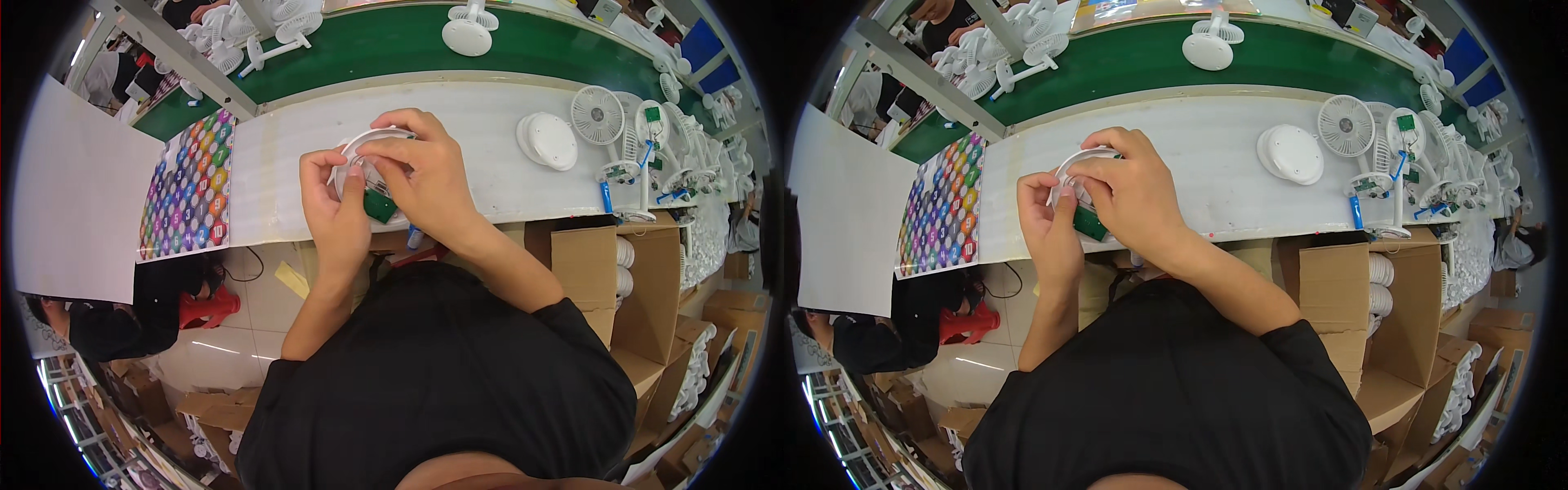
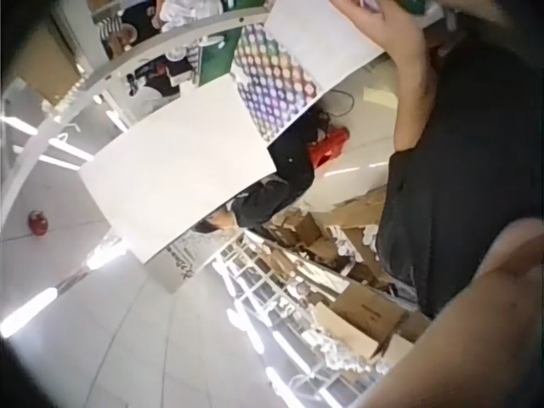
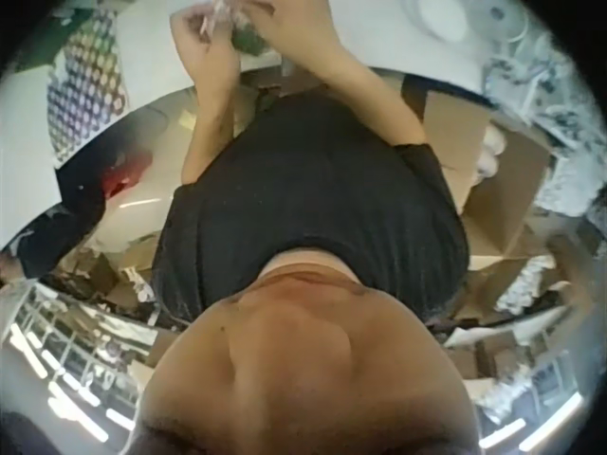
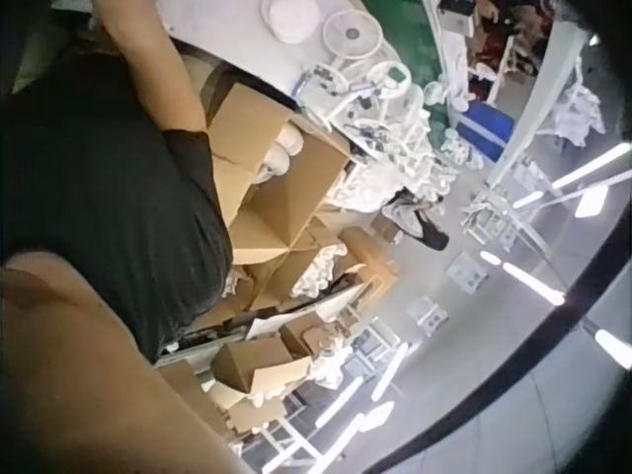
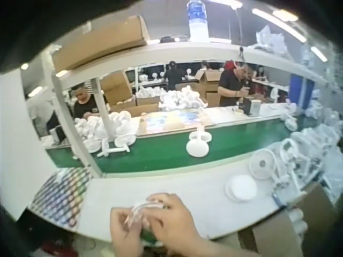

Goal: Assembling the various components of small white portable fans on a production line.

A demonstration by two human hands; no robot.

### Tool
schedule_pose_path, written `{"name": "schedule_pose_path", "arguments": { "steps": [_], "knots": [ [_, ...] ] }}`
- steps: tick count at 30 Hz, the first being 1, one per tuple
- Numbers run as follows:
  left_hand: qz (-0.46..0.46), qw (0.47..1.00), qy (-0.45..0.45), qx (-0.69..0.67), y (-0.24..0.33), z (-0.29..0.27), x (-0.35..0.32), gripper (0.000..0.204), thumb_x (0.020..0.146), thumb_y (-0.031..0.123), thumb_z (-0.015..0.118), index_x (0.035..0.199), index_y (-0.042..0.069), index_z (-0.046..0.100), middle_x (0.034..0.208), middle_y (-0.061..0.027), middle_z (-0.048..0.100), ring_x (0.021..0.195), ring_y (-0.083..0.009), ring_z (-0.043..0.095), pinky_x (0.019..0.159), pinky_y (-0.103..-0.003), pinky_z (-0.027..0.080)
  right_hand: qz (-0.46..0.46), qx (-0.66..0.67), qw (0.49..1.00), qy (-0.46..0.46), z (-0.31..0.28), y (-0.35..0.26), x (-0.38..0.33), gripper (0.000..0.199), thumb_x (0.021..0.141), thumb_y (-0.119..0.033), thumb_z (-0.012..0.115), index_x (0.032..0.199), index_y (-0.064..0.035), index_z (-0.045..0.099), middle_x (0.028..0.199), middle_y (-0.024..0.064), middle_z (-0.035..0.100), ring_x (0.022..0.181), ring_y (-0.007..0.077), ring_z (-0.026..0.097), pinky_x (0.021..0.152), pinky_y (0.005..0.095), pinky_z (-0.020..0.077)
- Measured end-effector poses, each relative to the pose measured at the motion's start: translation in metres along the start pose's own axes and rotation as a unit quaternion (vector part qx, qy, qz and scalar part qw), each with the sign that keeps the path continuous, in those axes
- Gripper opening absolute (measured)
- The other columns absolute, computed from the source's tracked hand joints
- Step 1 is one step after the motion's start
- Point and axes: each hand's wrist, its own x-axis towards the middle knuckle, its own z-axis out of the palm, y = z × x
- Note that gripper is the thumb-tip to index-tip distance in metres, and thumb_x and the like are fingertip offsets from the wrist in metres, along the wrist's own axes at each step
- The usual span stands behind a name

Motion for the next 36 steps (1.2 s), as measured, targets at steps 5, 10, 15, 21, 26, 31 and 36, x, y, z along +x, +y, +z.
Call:
{"name": "schedule_pose_path", "arguments": {
  "steps": [5,10,15,21,26,31,36],
  "knots": [
    [-0.043,0.991,-0.115,0.053,0.011,-0.031,0.015,0.008,0.088,-0.001,0.055,0.095,0.001,0.054,0.094,-0.0093,0.059,0.071,-0.0091,0.049,0.063,-0.022,0.042,0.047,0.021,0.997,-0.065,0.001,0.004,0.011,0.021,0.073,-0.001,0.069,0.093,-0.0061,0.070,0.105,0.0072,0.062,0.088,0.0212,0.057,0.072,0.0291,0.0463],
    [-0.069,0.977,-0.184,0.086,0.019,-0.052,0.035,0.010,0.088,-0.003,0.055,0.097,0.001,0.055,0.087,-0.0067,0.059,0.060,-0.0049,0.044,0.053,-0.018,0.037,-0.018,0.061,0.993,-0.100,0.007,0.013,0.044,0.017,0.072,-0.002,0.069,0.089,-0.0044,0.067,0.101,0.0071,0.062,0.084,0.0200,0.056,0.072,0.0281,0.0455],
    [-0.066,0.989,-0.121,0.061,0.010,-0.046,0.039,0.012,0.087,-0.005,0.055,0.097,0.001,0.056,0.085,-0.0058,0.057,0.056,-0.0037,0.042,0.050,-0.017,0.034,-0.004,0.073,0.996,-0.042,-0.023,0.017,0.049,0.018,0.076,-0.004,0.067,0.094,-0.0033,0.064,0.098,0.0069,0.061,0.085,0.0194,0.056,0.074,0.0289,0.0455],
    [-0.006,0.995,-0.080,0.063,-0.007,-0.046,0.048,0.012,0.086,-0.007,0.054,0.096,0.000,0.057,0.086,-0.0071,0.058,0.053,-0.0032,0.041,0.047,-0.016,0.031,0.161,0.081,0.972,-0.148,-0.037,0.017,-0.005,0.021,0.079,0.001,0.064,0.100,-0.0001,0.062,0.098,0.0075,0.060,0.085,0.0170,0.057,0.071,0.0261,0.0478],
    [-0.058,0.996,-0.073,0.004,-0.007,-0.047,0.048,0.012,0.086,-0.007,0.054,0.094,0.000,0.057,0.084,-0.0068,0.058,0.051,-0.0036,0.041,0.046,-0.017,0.031,0.227,0.222,0.930,-0.184,-0.044,0.014,-0.011,0.025,0.079,0.005,0.062,0.104,0.0019,0.063,0.096,0.0083,0.060,0.077,0.0162,0.059,0.063,0.0226,0.0482],
    [-0.084,0.993,-0.084,-0.001,-0.001,-0.047,0.044,0.012,0.085,-0.007,0.053,0.093,0.000,0.057,0.081,-0.0055,0.057,0.051,-0.0039,0.043,0.046,-0.017,0.031,0.315,0.411,0.819,-0.247,-0.052,0.015,0.004,0.028,0.080,0.006,0.063,0.108,0.0019,0.064,0.090,0.0092,0.061,0.081,0.0140,0.059,0.063,0.0223,0.0476],
    [-0.069,0.995,-0.070,0.035,-0.001,-0.044,0.041,0.013,0.083,-0.007,0.053,0.094,0.000,0.057,0.078,-0.0043,0.057,0.051,-0.0037,0.044,0.046,-0.017,0.032,0.237,0.283,0.925,-0.090,-0.027,0.010,0.013,0.032,0.080,0.008,0.063,0.111,0.0027,0.063,0.093,0.0104,0.061,0.080,0.0131,0.058,0.062,0.0203,0.0480]
  ]
}}
